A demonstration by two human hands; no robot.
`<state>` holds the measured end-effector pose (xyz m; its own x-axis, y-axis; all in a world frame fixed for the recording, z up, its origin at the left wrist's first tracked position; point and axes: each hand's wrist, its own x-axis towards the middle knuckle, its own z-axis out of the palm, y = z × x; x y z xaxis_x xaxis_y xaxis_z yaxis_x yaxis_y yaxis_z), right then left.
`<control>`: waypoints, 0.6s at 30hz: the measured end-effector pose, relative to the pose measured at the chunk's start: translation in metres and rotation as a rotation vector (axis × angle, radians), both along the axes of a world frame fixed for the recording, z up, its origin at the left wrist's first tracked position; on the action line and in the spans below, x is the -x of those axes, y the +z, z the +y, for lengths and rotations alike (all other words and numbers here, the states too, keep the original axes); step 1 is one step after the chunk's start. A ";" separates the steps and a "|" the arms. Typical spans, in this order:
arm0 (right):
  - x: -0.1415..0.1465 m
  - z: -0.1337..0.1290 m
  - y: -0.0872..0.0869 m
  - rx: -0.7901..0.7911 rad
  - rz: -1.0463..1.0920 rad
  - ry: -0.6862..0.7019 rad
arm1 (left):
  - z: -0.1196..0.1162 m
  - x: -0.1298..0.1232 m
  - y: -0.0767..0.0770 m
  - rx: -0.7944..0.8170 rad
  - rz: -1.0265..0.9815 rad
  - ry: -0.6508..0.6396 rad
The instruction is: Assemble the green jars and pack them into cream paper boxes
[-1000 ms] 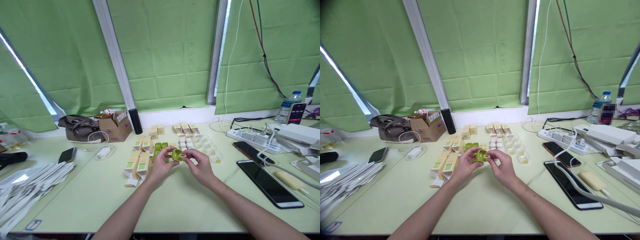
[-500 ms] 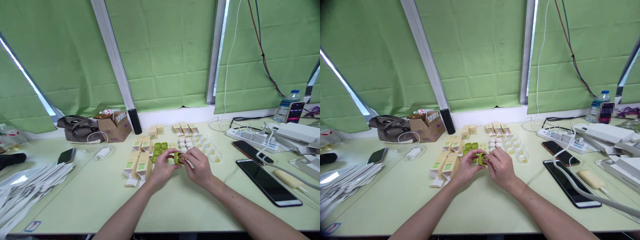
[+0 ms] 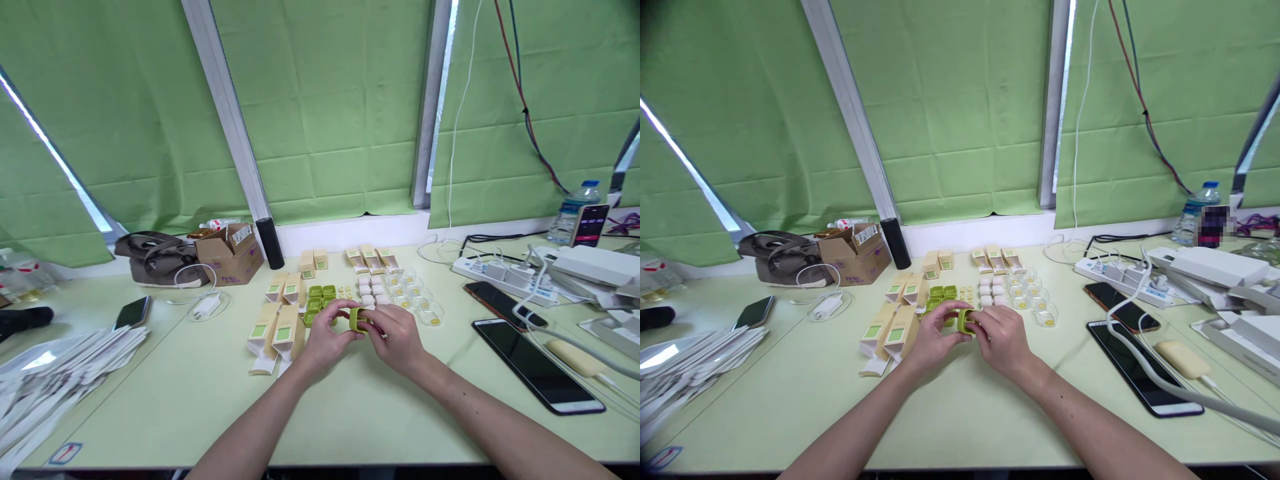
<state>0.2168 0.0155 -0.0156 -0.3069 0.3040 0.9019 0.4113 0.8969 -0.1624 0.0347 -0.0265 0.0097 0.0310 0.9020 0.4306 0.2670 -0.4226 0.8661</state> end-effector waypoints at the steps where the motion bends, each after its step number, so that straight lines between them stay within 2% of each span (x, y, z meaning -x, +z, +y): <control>1: 0.000 0.000 0.000 0.008 0.002 0.009 | 0.000 0.000 0.000 -0.003 0.001 -0.003; 18: -0.006 0.006 0.003 -0.058 0.000 0.134 | 0.000 0.002 0.005 0.028 -0.057 -0.009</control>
<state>0.2233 0.0215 -0.0125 -0.3412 0.2081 0.9166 0.2874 0.9516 -0.1091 0.0330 -0.0264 0.0152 0.0154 0.9134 0.4067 0.2135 -0.4004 0.8911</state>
